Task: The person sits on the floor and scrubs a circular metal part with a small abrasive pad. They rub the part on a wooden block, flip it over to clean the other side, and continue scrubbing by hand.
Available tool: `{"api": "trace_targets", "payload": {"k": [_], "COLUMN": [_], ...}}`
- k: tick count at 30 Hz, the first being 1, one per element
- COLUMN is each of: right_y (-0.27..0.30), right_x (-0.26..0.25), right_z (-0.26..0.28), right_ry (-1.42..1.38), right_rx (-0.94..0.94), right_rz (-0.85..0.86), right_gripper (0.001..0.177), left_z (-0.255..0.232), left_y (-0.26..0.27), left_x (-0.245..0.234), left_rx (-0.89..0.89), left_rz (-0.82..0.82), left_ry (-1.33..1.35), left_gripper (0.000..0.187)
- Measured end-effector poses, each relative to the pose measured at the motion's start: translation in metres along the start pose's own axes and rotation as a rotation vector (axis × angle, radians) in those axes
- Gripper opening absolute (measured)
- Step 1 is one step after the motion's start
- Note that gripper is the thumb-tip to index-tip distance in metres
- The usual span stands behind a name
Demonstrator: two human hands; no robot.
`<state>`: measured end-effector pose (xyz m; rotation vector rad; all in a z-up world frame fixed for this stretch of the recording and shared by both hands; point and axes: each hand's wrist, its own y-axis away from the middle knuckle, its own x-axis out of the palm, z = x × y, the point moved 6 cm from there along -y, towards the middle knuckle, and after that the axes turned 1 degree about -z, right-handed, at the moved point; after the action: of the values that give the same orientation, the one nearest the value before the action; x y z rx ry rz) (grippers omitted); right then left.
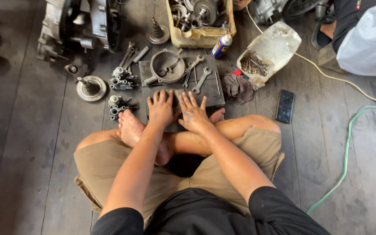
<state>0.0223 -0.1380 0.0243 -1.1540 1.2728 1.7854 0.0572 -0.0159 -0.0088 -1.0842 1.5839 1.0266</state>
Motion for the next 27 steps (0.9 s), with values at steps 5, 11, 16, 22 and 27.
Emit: {"api": "trace_targets", "payload": {"k": [5,11,16,22,27], "right_y": [-0.005,-0.004,-0.004,-0.001,-0.006], "right_x": [0.01,0.007,0.003,-0.001,0.002], "right_z": [-0.005,-0.001,0.0,0.003,0.001], "right_ry": [-0.012,0.022,0.046,0.031,-0.012], "right_rx": [0.033,0.027,0.027,0.02,0.003], "right_rz": [0.029,0.063,0.045,0.017,0.037], "right_gripper": [0.101,0.1,0.098,0.101,0.105], "left_z": [-0.001,0.0,-0.002,-0.004,-0.006], "left_y": [0.0,0.001,0.004,0.006,0.006], "left_x": [-0.001,-0.004,-0.014,-0.011,-0.018], "left_rx": [-0.015,-0.018,-0.016,-0.016,-0.024], "left_rz": [0.016,0.029,0.023,0.039,0.065], "left_ry": [0.033,0.036,0.046,0.031,0.031], "left_gripper": [0.088,0.09,0.085,0.088,0.089]}}
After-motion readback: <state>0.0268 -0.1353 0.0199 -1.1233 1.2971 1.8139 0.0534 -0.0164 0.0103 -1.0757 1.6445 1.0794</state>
